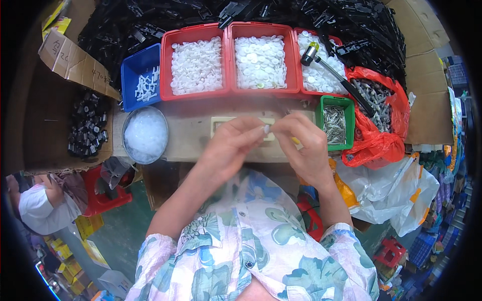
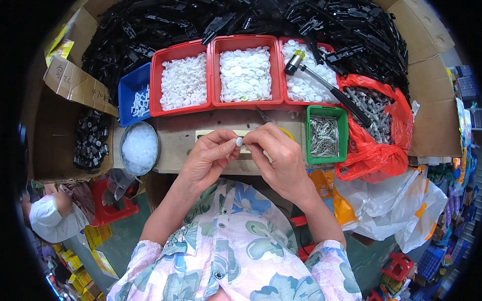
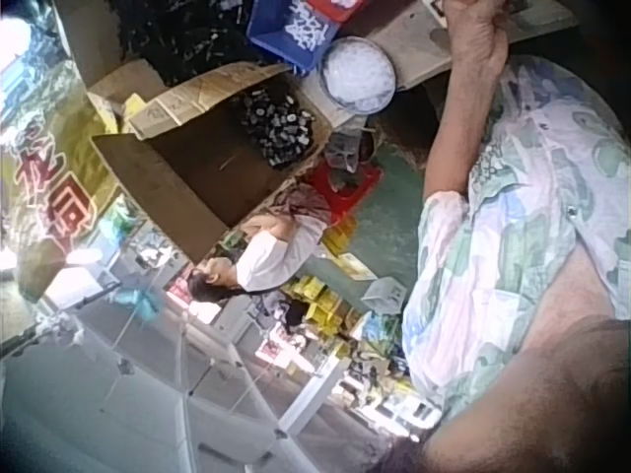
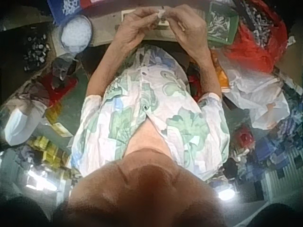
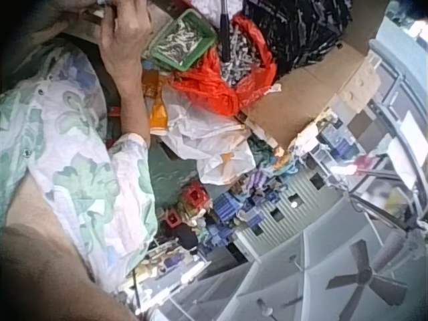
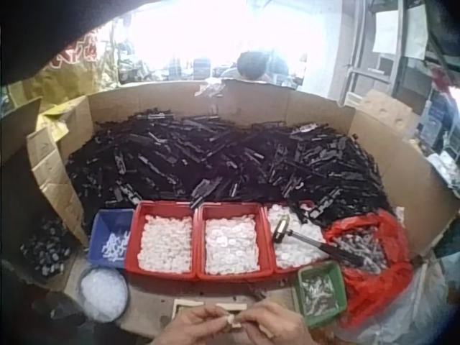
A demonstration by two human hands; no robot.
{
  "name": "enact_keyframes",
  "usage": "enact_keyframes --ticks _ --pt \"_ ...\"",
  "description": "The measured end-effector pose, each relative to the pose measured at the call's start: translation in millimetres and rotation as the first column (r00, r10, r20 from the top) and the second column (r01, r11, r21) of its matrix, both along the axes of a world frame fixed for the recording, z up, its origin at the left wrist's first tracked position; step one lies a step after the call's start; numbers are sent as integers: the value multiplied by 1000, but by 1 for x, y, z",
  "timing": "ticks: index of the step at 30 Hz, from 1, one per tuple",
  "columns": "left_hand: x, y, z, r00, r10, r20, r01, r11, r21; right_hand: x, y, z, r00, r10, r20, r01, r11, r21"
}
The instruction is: The person assembles small lock mechanisms by hand, inserting white plastic components and metal pins into a wooden jig. They use pliers to secure the pins and repeatedly dip the assembled units into a bowl of white liquid before placing them into a blue bin.
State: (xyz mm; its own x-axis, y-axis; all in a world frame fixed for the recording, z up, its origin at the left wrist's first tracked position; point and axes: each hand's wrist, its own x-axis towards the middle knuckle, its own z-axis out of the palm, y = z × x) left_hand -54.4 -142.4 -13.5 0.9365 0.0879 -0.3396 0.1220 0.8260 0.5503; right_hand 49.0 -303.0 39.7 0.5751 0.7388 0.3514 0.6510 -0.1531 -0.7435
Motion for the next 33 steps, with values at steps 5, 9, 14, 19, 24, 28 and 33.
enact_keyframes --ticks 5,9,14,19,24,28,33 --pt "-2 -2 7 999 17 -41 -6 970 241 3 -1 2 996 60 60 -56 996 -63" --pt "-6 2 11 999 -29 -38 35 982 186 6 4 4 938 28 -345 -42 999 -31" --pt "-11 2 3 999 31 -6 -32 998 -47 3 5 -13 910 -17 -415 35 999 35" --pt "-16 0 4 996 78 37 -80 994 76 -9 8 -16 961 -1 -278 17 998 56" --pt "-16 0 12 999 35 11 -37 944 327 -10 10 -15 964 17 -267 1 998 67" --pt "-19 0 10 999 4 38 -24 838 546 -10 10 -19 975 32 -221 -20 998 59" --pt "-26 1 8 995 45 94 -102 601 793 -13 16 -27 975 48 -215 -28 995 95"
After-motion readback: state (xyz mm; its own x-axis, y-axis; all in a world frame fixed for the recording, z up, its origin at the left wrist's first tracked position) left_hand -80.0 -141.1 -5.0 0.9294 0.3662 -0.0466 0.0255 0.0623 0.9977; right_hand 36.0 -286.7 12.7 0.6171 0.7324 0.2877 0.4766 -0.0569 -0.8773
